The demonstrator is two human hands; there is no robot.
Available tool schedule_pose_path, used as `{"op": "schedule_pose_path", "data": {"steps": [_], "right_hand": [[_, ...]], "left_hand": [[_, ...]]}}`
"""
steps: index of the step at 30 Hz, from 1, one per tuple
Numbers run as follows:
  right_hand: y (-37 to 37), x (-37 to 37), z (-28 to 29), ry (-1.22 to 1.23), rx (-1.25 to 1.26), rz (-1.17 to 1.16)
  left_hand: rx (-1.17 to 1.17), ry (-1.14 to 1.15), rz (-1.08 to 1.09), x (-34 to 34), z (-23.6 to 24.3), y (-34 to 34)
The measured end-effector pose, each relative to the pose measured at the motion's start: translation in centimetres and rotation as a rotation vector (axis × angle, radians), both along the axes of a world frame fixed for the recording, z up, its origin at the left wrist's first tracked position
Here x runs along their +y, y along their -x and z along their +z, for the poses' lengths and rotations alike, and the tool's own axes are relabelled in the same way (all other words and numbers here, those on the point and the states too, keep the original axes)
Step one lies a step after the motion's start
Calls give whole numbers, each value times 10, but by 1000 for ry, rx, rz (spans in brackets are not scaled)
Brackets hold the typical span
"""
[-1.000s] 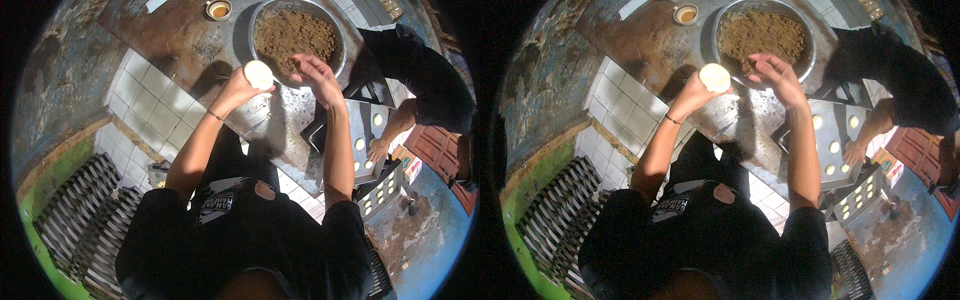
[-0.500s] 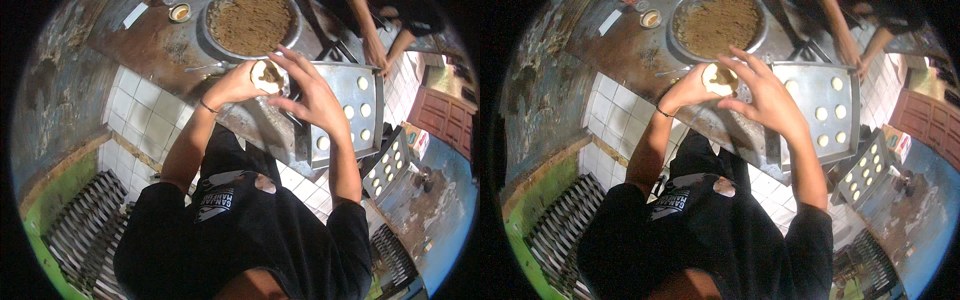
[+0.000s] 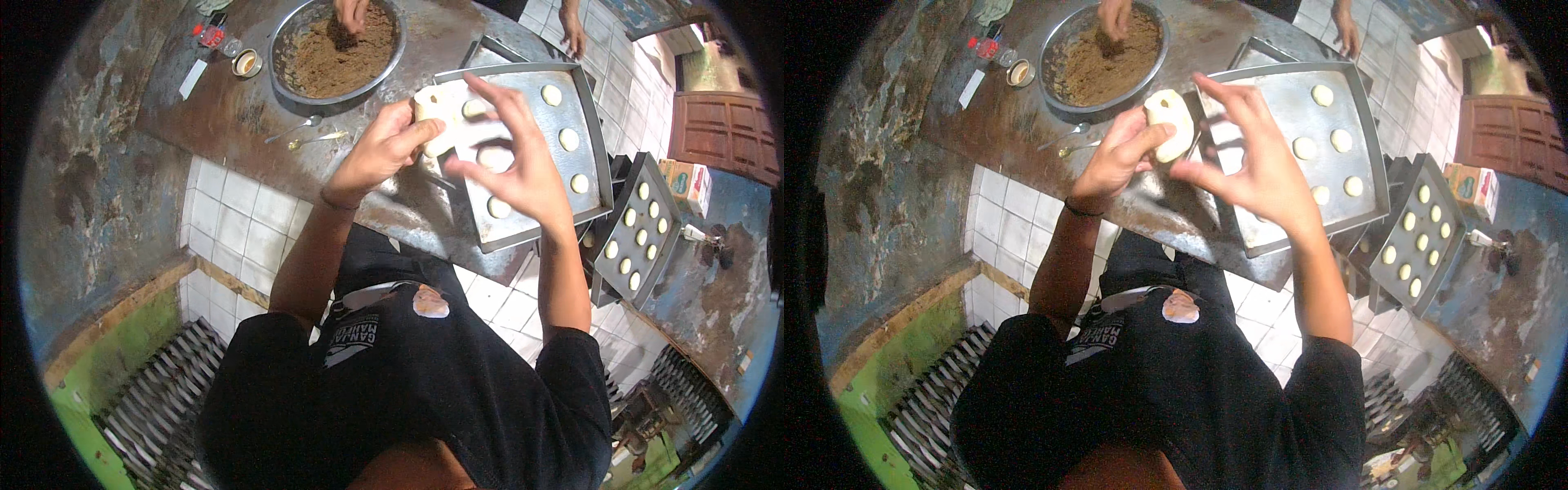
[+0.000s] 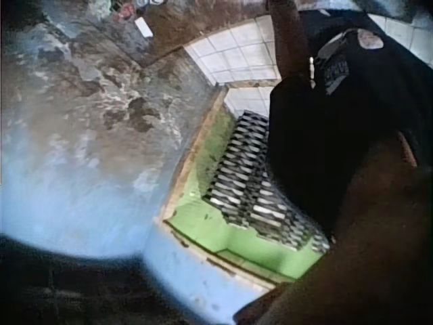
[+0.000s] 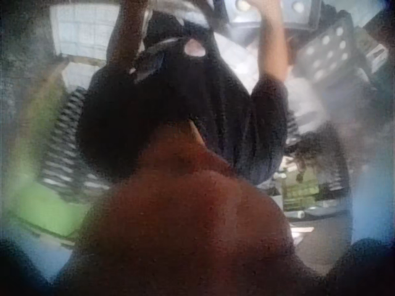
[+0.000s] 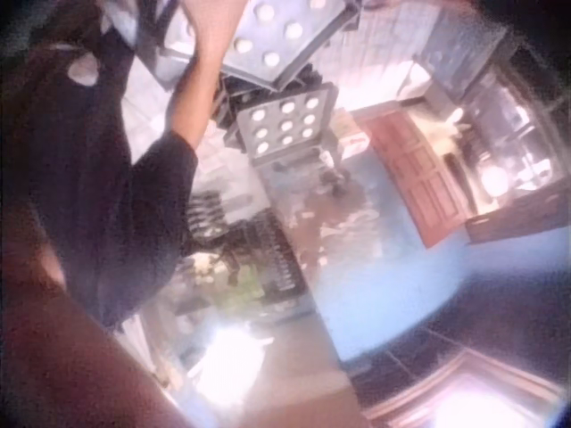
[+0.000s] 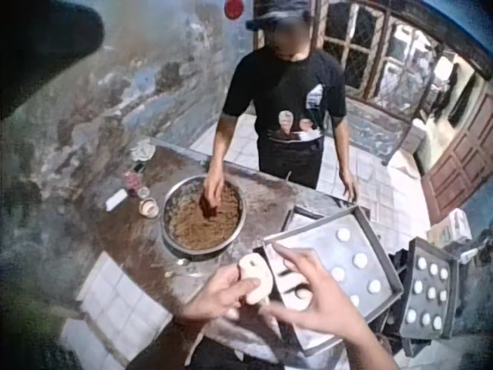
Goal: The person shapes portions of dough into round balls by hand, fills some with a dark paste from a bowl, and arranges them onto metal baking trays.
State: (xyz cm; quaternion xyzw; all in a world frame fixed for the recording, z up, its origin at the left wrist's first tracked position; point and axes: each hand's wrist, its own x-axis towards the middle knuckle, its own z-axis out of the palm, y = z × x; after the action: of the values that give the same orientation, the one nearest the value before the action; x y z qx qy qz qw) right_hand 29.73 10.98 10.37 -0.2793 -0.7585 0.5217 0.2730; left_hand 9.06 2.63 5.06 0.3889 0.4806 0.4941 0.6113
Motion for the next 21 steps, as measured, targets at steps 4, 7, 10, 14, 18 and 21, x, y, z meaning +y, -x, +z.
{"op": "schedule_pose_path", "data": {"steps": [4,7,10,14,18,21], "right_hand": [[-7,8,9,-529,-101,30],[-20,20,-2,-337,-82,8],[-29,22,-24,-64,114,-199],[-32,12,-28,647,383,-346],[-27,-14,-55,1162,841,-164],[-13,-36,-51,840,877,-348]], "left_hand": [[41,-9,-102,13,9,-32],[-179,134,6,19,30,-44],[-373,185,85,26,33,-53],[-84,-84,230,33,38,-72],[191,-304,278,55,40,-85],[69,-300,132,61,65,-107]]}}
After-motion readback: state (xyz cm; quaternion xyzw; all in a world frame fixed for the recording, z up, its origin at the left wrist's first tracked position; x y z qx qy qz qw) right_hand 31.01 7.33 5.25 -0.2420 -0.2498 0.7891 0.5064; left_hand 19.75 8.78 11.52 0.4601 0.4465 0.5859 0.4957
